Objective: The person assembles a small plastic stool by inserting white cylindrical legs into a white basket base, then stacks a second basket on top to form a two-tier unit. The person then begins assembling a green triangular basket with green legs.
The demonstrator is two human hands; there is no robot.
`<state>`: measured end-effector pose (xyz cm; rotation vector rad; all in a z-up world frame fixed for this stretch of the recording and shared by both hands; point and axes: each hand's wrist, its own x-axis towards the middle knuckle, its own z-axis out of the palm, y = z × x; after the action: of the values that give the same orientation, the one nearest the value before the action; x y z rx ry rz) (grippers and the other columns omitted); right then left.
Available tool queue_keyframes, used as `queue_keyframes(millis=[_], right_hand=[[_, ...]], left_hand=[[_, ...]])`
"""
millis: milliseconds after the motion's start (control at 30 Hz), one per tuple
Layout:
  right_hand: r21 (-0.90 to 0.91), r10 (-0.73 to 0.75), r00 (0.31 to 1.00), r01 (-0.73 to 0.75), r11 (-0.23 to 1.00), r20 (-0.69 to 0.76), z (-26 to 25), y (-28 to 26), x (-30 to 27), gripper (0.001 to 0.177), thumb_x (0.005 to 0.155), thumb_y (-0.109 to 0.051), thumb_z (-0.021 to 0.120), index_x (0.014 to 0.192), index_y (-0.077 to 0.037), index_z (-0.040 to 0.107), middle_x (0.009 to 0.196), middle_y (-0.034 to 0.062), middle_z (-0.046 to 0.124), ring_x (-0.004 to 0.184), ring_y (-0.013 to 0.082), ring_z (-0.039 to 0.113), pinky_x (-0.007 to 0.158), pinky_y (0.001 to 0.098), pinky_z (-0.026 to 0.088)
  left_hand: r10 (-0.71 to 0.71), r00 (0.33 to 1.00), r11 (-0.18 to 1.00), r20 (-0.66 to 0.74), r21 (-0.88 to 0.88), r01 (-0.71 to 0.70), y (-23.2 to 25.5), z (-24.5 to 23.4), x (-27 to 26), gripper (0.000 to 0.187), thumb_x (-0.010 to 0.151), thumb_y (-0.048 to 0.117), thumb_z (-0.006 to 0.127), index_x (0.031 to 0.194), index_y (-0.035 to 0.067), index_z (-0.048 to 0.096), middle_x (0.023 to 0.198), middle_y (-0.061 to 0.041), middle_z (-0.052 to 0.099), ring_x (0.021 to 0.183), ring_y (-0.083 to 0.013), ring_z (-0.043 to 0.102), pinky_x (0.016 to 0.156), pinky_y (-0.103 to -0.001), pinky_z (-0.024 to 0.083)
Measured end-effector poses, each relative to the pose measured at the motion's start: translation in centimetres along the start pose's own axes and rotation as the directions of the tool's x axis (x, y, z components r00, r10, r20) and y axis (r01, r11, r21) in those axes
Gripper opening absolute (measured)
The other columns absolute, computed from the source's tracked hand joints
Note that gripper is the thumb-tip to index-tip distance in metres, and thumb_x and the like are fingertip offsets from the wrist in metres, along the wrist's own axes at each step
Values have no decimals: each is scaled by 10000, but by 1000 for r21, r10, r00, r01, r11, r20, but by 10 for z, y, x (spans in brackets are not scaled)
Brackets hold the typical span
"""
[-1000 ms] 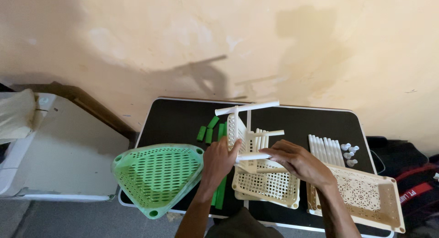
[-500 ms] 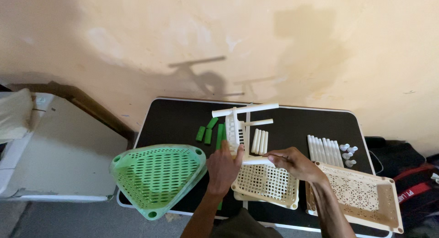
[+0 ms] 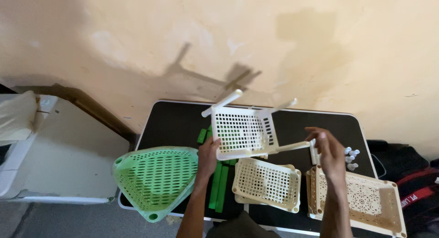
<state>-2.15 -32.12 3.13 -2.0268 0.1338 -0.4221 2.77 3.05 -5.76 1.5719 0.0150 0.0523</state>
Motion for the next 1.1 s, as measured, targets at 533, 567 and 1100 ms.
queue_keyframes(millis=[533, 567, 1100], right_hand=[[357, 480, 796, -598, 718, 370, 74, 84, -36, 776, 886, -480, 544, 1575, -194, 331, 1587, 189, 369, 1507, 396, 254, 1120, 752, 278], [351, 497, 785, -613, 708, 369, 75, 88, -36, 769, 887, -476, 542, 1574, -201, 332, 1583, 186, 375, 1503, 390, 269, 1116, 749, 286], [242, 617, 723, -688, 685, 310, 69, 90, -41, 737, 930, -494, 502, 1590, -197, 362, 1577, 237, 421, 1473, 421, 376, 1144, 682, 344]], left_hand=[[-101, 969, 860, 226, -470, 200, -82, -14, -36, 615, 941, 455, 492, 1257, -51, 640, 1084, -134, 725, 970, -209, 674, 855, -328, 533], [-92, 971, 869, 220, -459, 186, -83, -13, -38, 619, 946, 461, 489, 1250, -55, 645, 1070, -137, 728, 951, -211, 675, 833, -330, 534], [-152, 954, 812, 259, -517, 270, -119, -16, -38, 622, 963, 480, 517, 1223, -71, 641, 1068, -163, 712, 943, -234, 664, 836, -357, 535]])
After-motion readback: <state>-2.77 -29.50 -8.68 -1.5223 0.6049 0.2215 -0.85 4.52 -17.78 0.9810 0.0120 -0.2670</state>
